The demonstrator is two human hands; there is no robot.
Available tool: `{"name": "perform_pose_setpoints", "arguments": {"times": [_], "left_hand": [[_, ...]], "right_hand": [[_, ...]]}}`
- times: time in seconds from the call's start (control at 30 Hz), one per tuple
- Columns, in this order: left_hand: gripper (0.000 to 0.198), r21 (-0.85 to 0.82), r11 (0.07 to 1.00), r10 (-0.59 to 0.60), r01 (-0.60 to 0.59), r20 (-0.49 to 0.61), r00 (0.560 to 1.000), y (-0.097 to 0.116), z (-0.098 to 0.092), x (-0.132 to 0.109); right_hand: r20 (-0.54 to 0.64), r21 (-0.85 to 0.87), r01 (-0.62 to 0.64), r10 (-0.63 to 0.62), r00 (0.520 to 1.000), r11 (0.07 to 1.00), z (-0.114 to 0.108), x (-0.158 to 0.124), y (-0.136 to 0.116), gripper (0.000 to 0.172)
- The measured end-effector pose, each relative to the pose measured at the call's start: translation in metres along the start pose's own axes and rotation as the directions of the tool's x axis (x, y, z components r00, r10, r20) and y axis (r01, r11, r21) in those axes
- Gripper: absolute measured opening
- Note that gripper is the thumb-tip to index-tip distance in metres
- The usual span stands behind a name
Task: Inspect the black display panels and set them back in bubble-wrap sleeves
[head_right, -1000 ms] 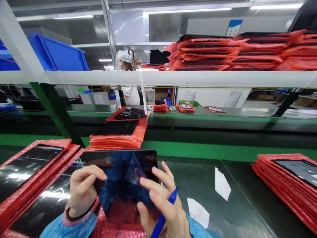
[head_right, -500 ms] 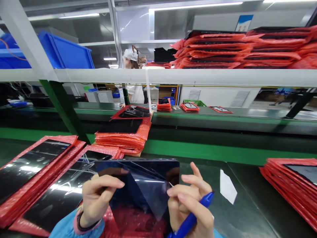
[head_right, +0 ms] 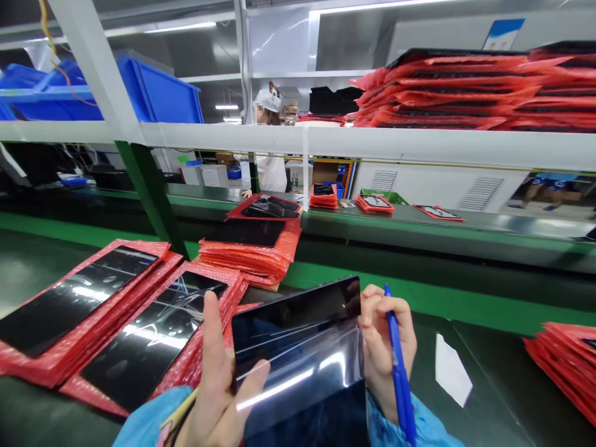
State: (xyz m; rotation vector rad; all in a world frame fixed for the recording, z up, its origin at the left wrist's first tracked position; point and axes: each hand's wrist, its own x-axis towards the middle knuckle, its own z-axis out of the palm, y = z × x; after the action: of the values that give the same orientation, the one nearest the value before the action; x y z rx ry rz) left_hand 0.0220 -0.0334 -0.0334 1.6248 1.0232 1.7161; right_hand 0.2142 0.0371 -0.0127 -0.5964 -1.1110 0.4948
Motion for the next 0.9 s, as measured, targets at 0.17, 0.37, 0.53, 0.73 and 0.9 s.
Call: {"name": "perform_pose_setpoints", "arguments": {"times": [0.17, 0.37, 0.53, 0.73, 0.9], "left_hand": [[0.089, 0.232, 0.959, -0.154, 0.164, -0.062, 0.986, 0.022, 0.0, -0.01], [0.084, 0.28, 0.946, -0.156, 0.166, -0.056, 0.986, 0.025, -0.002, -0.013], [0.073, -0.04, 0.999, -0.012, 0.018, 0.148, 0.989, 0.013, -0.008, 0.006], [0.063, -0.528, 0.821, 0.03, 0.218, 0.422, 0.906, 0.014, -0.015, 0.034], [0.061, -0.665, 0.64, -0.206, 0.384, 0.333, 0.92, 0.012, -0.007, 0.045]], "right_hand": [[0.01, 0.099, -0.11, 0.11, 0.994, 0.989, -0.003, -0.002, 0.011, 0.026], [0.012, 0.109, -0.187, 0.187, 0.982, 0.976, -0.004, -0.004, 0.013, 0.027], [-0.022, 0.119, -0.257, 0.261, 0.965, 0.959, -0.002, -0.004, 0.006, 0.029], [-0.058, 0.086, -0.427, 0.432, 0.9, 0.9, -0.003, -0.003, -0.001, 0.028], [-0.173, 0.165, -0.513, 0.537, 0.826, 0.842, 0.003, 0.001, -0.004, 0.032]]}}
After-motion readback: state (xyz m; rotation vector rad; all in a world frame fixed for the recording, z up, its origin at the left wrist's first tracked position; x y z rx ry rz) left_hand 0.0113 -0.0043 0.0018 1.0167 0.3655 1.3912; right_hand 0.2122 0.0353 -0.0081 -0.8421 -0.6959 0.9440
